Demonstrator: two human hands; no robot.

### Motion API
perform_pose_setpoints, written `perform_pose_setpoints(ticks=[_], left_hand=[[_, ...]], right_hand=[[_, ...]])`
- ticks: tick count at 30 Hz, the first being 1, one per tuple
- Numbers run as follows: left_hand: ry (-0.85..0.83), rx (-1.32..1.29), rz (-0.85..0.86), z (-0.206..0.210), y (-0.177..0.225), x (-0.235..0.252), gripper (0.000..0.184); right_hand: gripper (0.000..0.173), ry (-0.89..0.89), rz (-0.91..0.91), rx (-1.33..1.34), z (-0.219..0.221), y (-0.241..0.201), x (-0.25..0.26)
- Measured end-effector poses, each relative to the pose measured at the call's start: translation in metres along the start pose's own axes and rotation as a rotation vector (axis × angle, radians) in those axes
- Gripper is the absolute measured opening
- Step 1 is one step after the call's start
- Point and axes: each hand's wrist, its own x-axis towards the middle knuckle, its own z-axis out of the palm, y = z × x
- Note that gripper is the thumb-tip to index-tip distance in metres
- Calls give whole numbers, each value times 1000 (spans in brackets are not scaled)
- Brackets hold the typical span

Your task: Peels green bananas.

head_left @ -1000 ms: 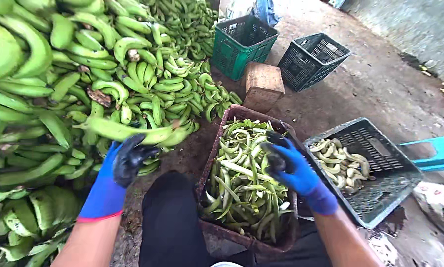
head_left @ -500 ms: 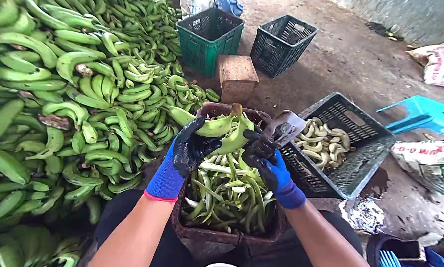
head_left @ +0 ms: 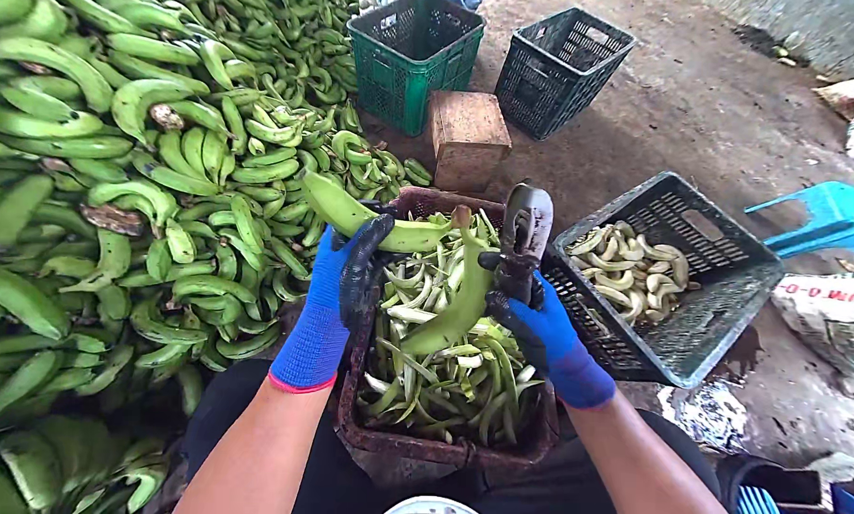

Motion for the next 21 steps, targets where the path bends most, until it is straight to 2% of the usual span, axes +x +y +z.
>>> perform_pose_setpoints(ticks=[2,5,9,13,16,17,20,21], left_hand=[[54,152,95,-3,6,0,28],[75,87,8,-4,1,1,29],[124,32,-131,14,-16,6,31],[142,198,-20,30,-44,5,44],[163,388,50,39,-51,5,51],[163,435,71,41,-52,5,53],[160,501,101,49,-56,6,51],[151,507,114,51,-58,5,49]], right_hand=[[41,-45,65,94,0,3,0],[41,-92,121,115,-6,2,1],[51,-117,148,-374,-22,-2,6],[43,32,178,-577,-15,2,8],[35,-10,250,-643,-13,2,15],[34,1,239,-627,-14,4,16],[38,148,-17,-505,-19,9,6],[38,139,-18,-534,-22,6,3]])
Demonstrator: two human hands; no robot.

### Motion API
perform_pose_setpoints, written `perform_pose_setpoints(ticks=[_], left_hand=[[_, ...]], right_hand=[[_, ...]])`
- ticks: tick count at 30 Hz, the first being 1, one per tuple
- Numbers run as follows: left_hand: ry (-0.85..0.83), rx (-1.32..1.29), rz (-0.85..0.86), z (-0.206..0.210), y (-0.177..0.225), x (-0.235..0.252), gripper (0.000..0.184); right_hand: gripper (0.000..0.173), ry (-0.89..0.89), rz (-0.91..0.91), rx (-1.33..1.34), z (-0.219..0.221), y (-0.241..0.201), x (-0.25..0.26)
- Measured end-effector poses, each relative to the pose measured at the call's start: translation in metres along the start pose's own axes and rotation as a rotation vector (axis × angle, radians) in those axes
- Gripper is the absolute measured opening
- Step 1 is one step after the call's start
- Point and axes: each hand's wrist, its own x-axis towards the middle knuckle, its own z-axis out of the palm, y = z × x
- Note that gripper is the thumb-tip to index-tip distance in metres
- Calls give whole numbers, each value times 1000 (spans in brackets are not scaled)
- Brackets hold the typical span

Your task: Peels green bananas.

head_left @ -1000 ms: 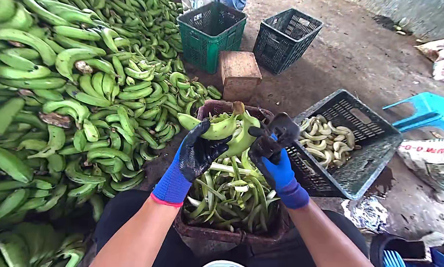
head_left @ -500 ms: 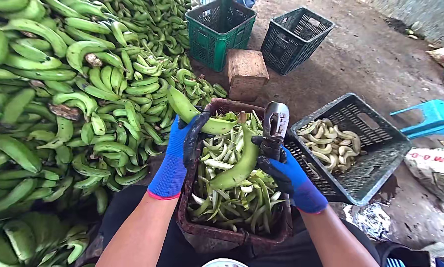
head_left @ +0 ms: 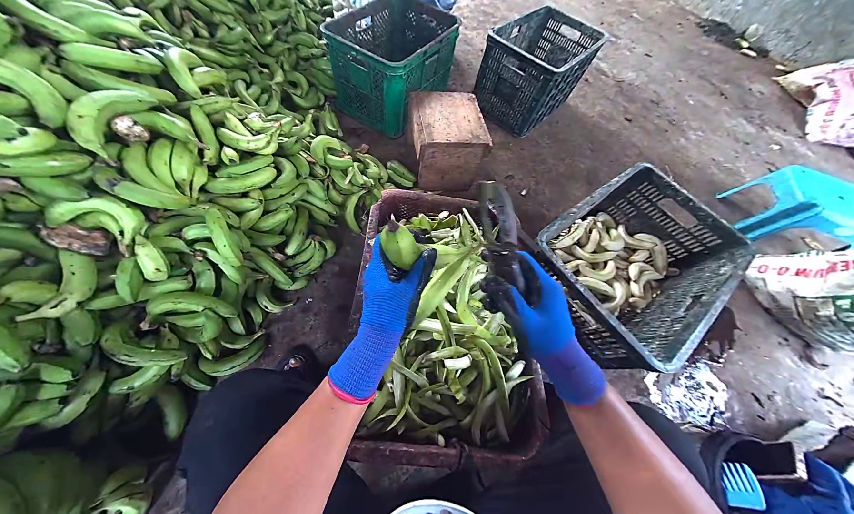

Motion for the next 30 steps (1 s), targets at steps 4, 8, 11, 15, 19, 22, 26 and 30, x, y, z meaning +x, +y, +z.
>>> perform_pose_setpoints(ticks=[4,8,11,15,19,22,26,30], left_hand=[[-112,-334,36,2,3,1,36],[-285,-357,-52,-13,15,9,29],[-350,-218,-175,-23,16,10,48],[-351,-204,-171,-28,16,15,58],[-240,-241,-159,-31,16,14,49],[-147,-295,-155,-30,20,14,44],[-227,-296,-144,-21,26,-5,43],[-438,-300,-322,-15,32,-16,43]], right_hand=[[45,-568,501,-297,-4,1,18],[44,-483,509,-37,-10,18,15],[46,-363,260,107,-13,26,7],[53,-347,-43,-66,-7,20,-2],[52,-255,-264,-172,3,17,-12],[48,-170,-434,-247,11,16,-15],[42,-82,-429,-349,7,11,5],[45,108,-259,-438,-22,12,38]])
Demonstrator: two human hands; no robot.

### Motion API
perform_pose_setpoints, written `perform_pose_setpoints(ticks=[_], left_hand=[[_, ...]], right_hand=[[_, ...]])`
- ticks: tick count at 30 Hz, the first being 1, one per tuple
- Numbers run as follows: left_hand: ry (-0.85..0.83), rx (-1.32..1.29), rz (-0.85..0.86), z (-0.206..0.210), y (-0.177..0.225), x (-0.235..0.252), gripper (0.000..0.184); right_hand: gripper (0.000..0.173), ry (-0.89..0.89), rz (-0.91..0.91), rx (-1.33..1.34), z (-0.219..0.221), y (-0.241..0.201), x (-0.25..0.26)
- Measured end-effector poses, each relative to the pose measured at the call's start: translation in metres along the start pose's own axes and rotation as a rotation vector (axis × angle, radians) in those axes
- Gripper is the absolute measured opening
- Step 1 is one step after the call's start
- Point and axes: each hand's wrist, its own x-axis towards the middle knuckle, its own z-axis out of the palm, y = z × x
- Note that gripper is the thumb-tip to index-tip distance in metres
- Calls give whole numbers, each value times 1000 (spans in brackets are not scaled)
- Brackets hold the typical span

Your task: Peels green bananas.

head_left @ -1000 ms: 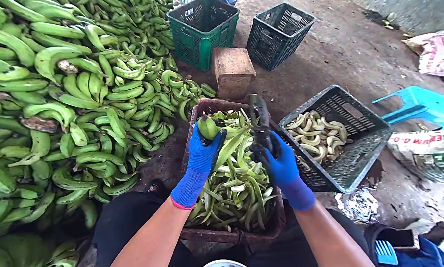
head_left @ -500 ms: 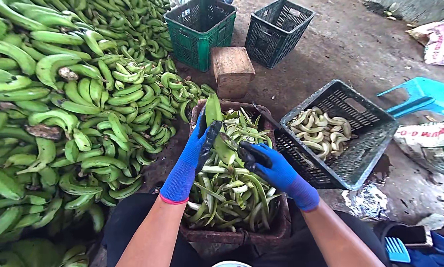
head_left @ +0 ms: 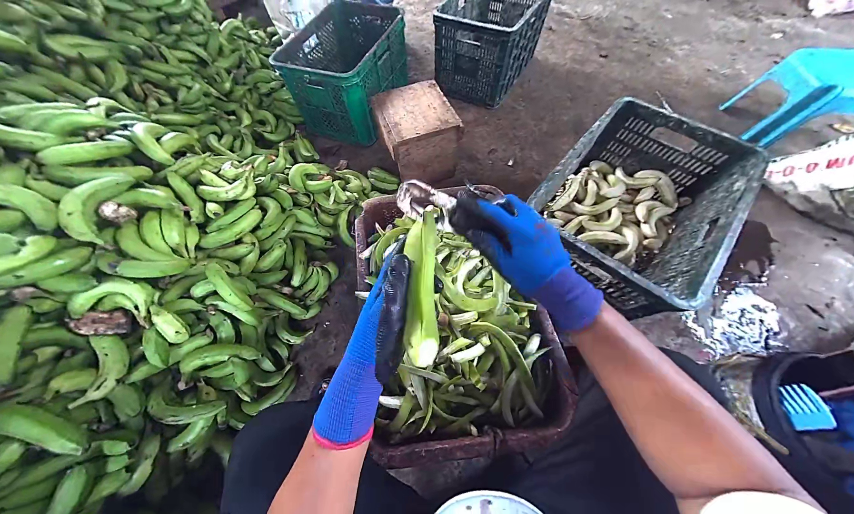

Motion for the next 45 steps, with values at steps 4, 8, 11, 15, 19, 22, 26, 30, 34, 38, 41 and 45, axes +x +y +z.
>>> perform_pose_setpoints(ticks=[4,8,11,15,19,22,26,30,34,38,41,45], left_hand=[[81,107,60,-19,3,5,42],[264,43,178,-42,1,15,42],[243,-11,206,-33,1,8,41],[16,95,56,-16,3,-4,45],[-129,-120,-52,-20,-3,1,41],[74,-245,48,-27,-3,8,41],[410,-283,165,-27,-1,18,41],[283,12,166,-15,1,7,41],[-140,290,-33,-5,6,-2,52],[142,-31,50,-14,-11,11,37],[409,-415,127,-26,-13,24,38],[325,-379,182,-18,-8,19,38]], right_hand=[[56,-30,4,156,1,-3,-13],[52,-231,-201,247,19,-19,-42],[45,-253,-258,180,26,-22,-35],[48,-4,-147,10,7,-1,-1],[53,-11,20,63,-7,-3,0],[59,-119,-116,141,15,-19,-28],[49,-130,-275,128,36,-30,-47],[49,-77,-226,89,23,-16,-20],[44,-136,23,102,8,-1,6],[50,-97,-104,96,22,-11,-15],[48,-66,-319,50,36,-21,-37],[46,-51,-245,42,31,-24,-29]])
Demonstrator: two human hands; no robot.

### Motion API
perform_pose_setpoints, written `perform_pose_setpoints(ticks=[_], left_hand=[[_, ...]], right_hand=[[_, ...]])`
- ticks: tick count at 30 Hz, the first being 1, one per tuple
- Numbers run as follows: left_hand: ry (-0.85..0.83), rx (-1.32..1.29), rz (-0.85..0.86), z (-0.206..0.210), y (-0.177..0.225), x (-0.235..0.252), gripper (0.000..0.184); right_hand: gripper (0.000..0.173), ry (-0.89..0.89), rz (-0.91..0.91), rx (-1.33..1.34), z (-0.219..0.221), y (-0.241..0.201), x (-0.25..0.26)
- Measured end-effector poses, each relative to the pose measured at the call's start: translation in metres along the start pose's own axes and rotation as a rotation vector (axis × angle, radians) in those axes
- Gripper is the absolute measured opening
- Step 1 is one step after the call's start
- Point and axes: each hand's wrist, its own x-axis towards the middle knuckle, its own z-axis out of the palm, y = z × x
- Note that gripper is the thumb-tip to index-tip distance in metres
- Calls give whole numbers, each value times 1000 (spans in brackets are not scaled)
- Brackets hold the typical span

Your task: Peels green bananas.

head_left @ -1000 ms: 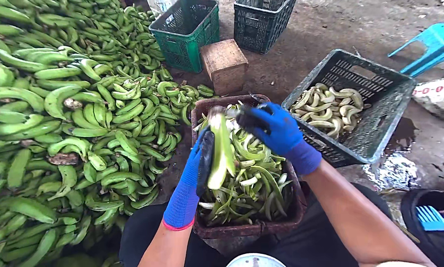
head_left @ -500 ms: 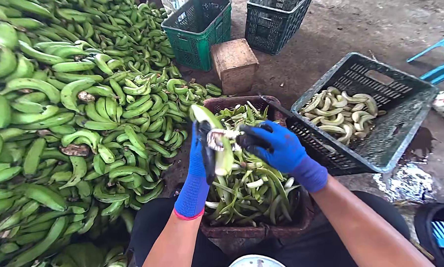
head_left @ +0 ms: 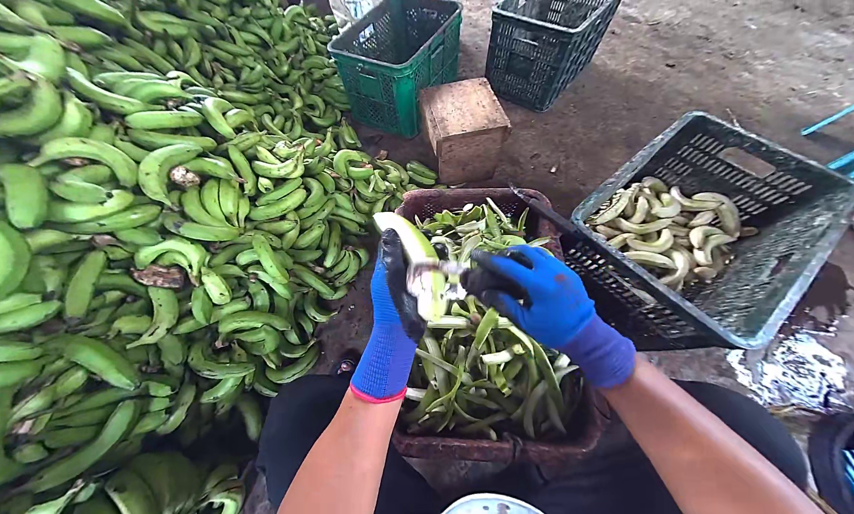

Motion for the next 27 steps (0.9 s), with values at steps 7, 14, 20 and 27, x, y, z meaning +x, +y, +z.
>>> perform_pose_setpoints(ticks=[7,14,20,27], left_hand=[[-529,559,-266,6,8,-14,51],[-667,564,-321,-2,1,-11,60],[-158,-54,-256,-11,-10,5,38],[-4,-254,-173,-2,-8,7,38]], right_hand=[[42,-192,327,198,-18,28,20],[43,-178,568,131,-5,28,18],[56,-58,110,68,11,11,-8],[48,31,1,-73,12,-7,-10]])
